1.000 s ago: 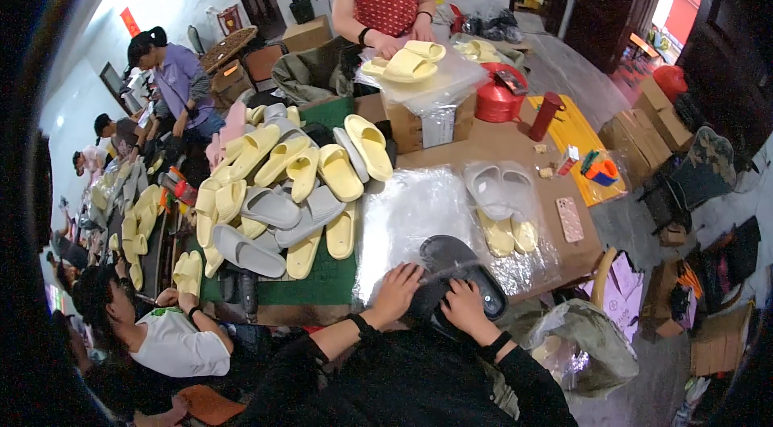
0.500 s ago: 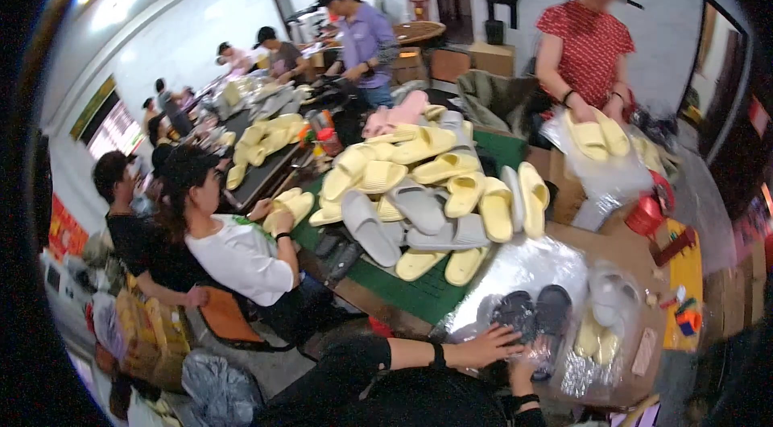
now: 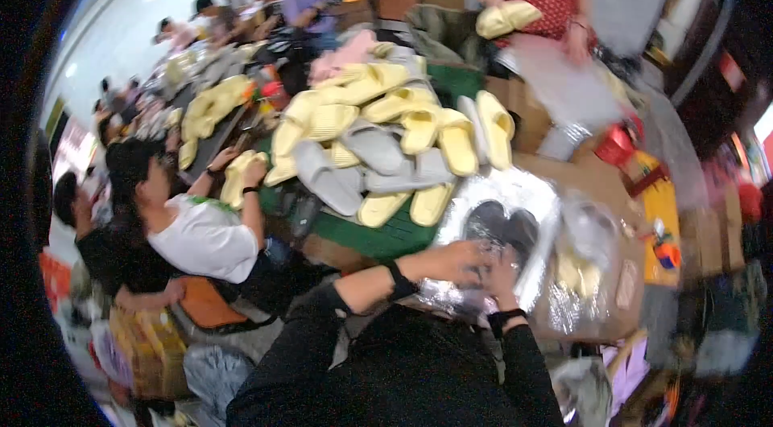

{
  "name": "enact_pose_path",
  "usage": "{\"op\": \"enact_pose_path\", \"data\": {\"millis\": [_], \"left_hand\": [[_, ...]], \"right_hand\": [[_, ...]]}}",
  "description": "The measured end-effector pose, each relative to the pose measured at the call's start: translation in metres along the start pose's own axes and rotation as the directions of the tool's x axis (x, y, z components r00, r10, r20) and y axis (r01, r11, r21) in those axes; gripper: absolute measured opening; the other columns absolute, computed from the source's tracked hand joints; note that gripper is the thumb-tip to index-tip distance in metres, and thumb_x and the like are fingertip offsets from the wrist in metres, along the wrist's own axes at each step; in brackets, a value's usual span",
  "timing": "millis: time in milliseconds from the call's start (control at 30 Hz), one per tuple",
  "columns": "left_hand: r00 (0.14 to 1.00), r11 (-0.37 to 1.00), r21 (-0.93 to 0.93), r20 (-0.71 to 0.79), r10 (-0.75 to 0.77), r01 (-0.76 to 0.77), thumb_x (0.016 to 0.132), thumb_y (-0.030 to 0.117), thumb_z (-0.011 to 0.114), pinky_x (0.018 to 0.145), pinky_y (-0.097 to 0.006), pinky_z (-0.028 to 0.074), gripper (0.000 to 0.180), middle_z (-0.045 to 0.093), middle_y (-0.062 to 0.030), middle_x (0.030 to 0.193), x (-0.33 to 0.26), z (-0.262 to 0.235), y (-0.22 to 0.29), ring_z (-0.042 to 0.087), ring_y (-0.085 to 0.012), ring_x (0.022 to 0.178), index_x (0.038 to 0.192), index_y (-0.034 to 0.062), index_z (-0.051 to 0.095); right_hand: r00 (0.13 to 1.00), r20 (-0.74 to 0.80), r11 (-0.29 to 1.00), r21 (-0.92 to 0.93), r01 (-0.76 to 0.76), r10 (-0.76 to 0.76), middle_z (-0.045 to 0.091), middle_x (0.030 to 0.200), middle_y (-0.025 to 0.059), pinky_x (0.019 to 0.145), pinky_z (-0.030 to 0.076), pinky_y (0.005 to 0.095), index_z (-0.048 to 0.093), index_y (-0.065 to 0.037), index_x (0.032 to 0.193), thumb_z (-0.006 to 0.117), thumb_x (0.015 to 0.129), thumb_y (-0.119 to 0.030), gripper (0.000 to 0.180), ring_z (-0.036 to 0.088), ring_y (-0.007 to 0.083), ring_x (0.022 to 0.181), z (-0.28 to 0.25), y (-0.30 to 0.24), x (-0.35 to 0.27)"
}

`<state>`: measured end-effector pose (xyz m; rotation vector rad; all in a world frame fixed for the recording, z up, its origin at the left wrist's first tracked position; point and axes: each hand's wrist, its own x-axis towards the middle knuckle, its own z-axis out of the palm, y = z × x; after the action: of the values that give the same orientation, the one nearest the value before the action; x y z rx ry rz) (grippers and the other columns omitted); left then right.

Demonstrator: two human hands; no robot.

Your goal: The recorder is seen picking up pairs of slides (sandals) and placing them into clear plastic bags before putting the bagged shoes into a large sack.

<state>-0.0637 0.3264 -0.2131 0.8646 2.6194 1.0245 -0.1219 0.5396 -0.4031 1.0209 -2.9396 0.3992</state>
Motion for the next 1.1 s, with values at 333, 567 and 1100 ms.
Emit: {"op": "enact_pose_path", "data": {"millis": [333, 567, 1100], "left_hand": [[0.745, 0.955, -0.292, -0.650, -0.152, -0.060, 0.084, 0.004, 0.054, 0.084, -0.029, 0.043, 0.026, 0.055, -0.0110, 0.115, 0.023, -0.068, 0.019, 0.053, -0.0205, 0.103, 0.110, 0.0038, 0.057], [0.797, 0.816, -0.505, -0.597, -0.095, -0.282, 0.089, 0.010, 0.048, 0.085, -0.028, 0.042, 0.024, 0.054, -0.0107, 0.115, 0.039, -0.069, 0.053, 0.051, -0.0192, 0.104, 0.110, 0.0018, 0.057], [0.904, -0.358, -0.879, -0.393, 0.169, -0.315, 0.091, 0.040, 0.039, 0.089, -0.043, 0.040, 0.049, 0.051, -0.0200, 0.114, 0.000, -0.105, 0.109, 0.053, -0.0301, 0.099, 0.119, 0.0000, 0.044]], "right_hand": [[0.761, 0.542, 0.524, 0.791, -0.317, -0.357, 0.063, 0.101, 0.0098, 0.085, 0.043, 0.0310, 0.064, -0.003, 0.102, 0.058, 0.085, -0.034, 0.035, 0.059, 0.0211, 0.093, -0.177, -0.083, -0.018], [0.792, 0.304, 0.334, 0.933, -0.134, -0.530, 0.050, 0.119, 0.0076, 0.090, 0.040, 0.0272, 0.038, -0.001, 0.129, 0.069, 0.076, -0.015, 0.063, 0.049, 0.0134, 0.104, -0.203, -0.134, 0.029], [0.551, 0.725, 0.196, 0.662, -0.723, -0.413, 0.053, 0.114, 0.0065, 0.080, 0.045, 0.0242, 0.047, 0.000, 0.120, 0.056, 0.080, -0.001, 0.041, 0.051, 0.0118, 0.103, -0.202, -0.171, 0.038]]}}
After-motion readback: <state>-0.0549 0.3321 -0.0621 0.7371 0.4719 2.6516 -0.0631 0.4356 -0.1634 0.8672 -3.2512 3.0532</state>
